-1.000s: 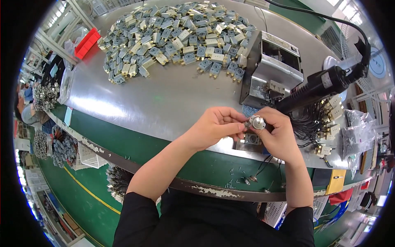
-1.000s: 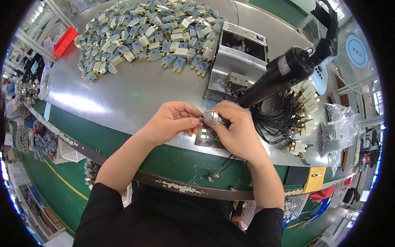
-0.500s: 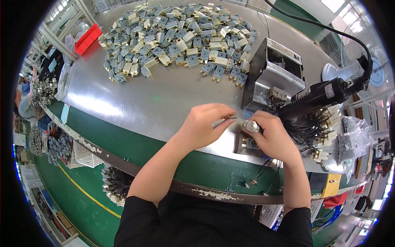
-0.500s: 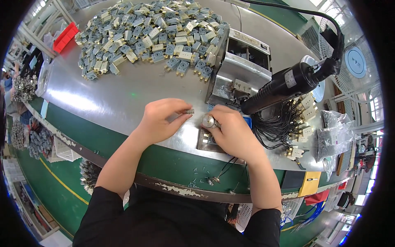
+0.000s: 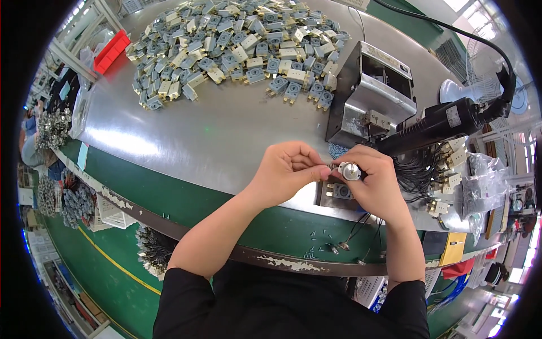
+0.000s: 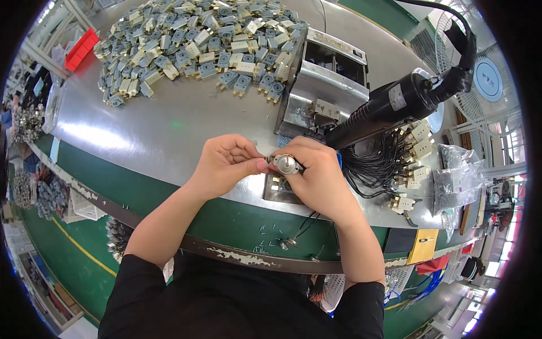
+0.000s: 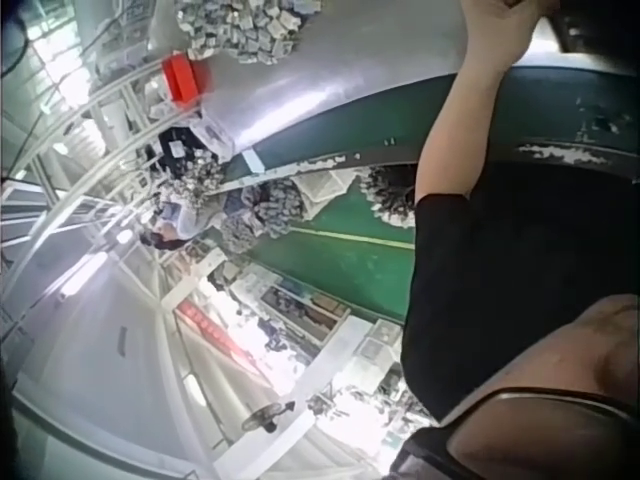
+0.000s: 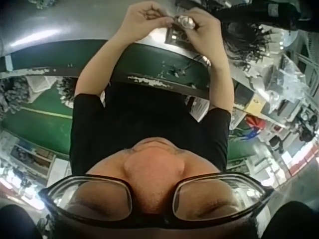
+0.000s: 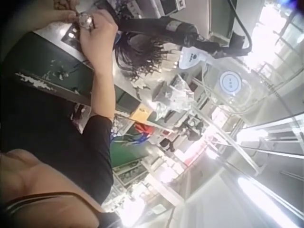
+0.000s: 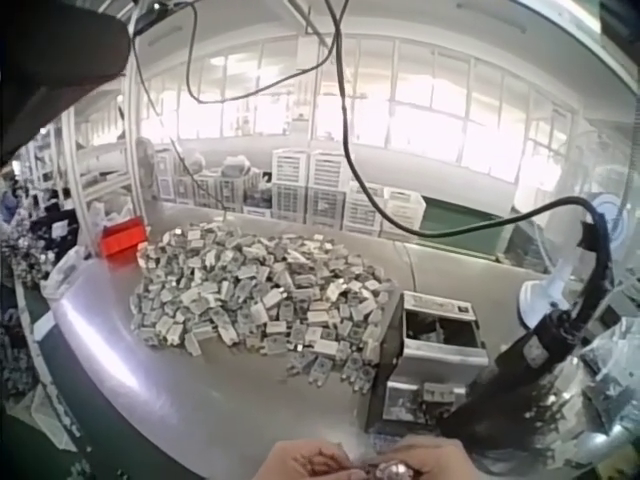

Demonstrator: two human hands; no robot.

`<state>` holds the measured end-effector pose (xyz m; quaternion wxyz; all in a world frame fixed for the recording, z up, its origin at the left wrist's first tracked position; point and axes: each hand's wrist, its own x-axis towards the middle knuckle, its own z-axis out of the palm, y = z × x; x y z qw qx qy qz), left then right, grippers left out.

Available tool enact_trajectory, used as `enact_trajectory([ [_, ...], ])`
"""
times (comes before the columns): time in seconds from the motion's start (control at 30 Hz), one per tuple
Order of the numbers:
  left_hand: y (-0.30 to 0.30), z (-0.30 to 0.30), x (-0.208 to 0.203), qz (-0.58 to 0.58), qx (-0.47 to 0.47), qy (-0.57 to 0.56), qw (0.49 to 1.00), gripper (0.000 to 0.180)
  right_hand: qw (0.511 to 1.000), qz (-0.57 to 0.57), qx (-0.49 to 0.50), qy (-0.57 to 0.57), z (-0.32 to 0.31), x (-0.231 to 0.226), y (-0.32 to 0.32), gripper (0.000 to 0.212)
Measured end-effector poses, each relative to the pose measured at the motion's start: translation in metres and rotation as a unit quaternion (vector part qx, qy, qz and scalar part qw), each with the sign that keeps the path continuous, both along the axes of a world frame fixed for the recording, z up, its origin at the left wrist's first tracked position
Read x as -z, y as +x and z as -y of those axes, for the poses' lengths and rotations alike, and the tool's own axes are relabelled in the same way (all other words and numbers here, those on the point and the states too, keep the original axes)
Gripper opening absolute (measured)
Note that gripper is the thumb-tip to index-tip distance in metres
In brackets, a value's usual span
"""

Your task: Assembling electronic components by connecting wires and using an electric screwdriver at a workbench.

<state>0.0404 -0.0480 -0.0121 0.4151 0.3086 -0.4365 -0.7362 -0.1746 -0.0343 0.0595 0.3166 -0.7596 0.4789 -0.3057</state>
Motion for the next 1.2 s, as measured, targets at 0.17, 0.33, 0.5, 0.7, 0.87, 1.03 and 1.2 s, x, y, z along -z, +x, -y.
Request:
enact_trajectory([
  [0.17,-0.005,-0.006,0.003,0.004,-0.075,-0.095,0.993,0.018,0.999,-0.004,-0.003,-0.041,-0.003,0.004,-0.001,0.019],
  [0.33,-0.003,-0.005,0.0,0.128,-0.099,-0.24,0.957,0.019,0.999,-0.021,0.0,-0.043,-0.002,0.005,-0.001,0.016],
  [0.5,-0.005,-0.005,-0.001,-0.05,-0.062,-0.019,0.997,0.023,0.999,0.002,-0.003,-0.033,-0.002,0.002,0.002,0.016],
  [0.7,-0.007,-0.005,0.0,-0.067,-0.076,0.012,0.995,0.024,0.999,0.007,0.001,-0.033,0.0,0.005,0.003,0.016],
  [0.87,-0.009,-0.006,0.01,-0.07,-0.13,-0.045,0.988,0.023,0.998,-0.009,0.004,-0.054,0.002,0.008,0.005,0.013],
  [1.03,-0.013,-0.007,0.012,-0.042,-0.146,-0.189,0.97,0.031,0.999,0.024,-0.003,-0.029,0.002,0.003,0.003,0.008],
  [1.2,-0.019,-0.015,0.015,-0.078,-0.143,-0.214,0.963,0.027,0.999,0.021,-0.005,-0.026,0.0,0.001,0.002,0.008],
])
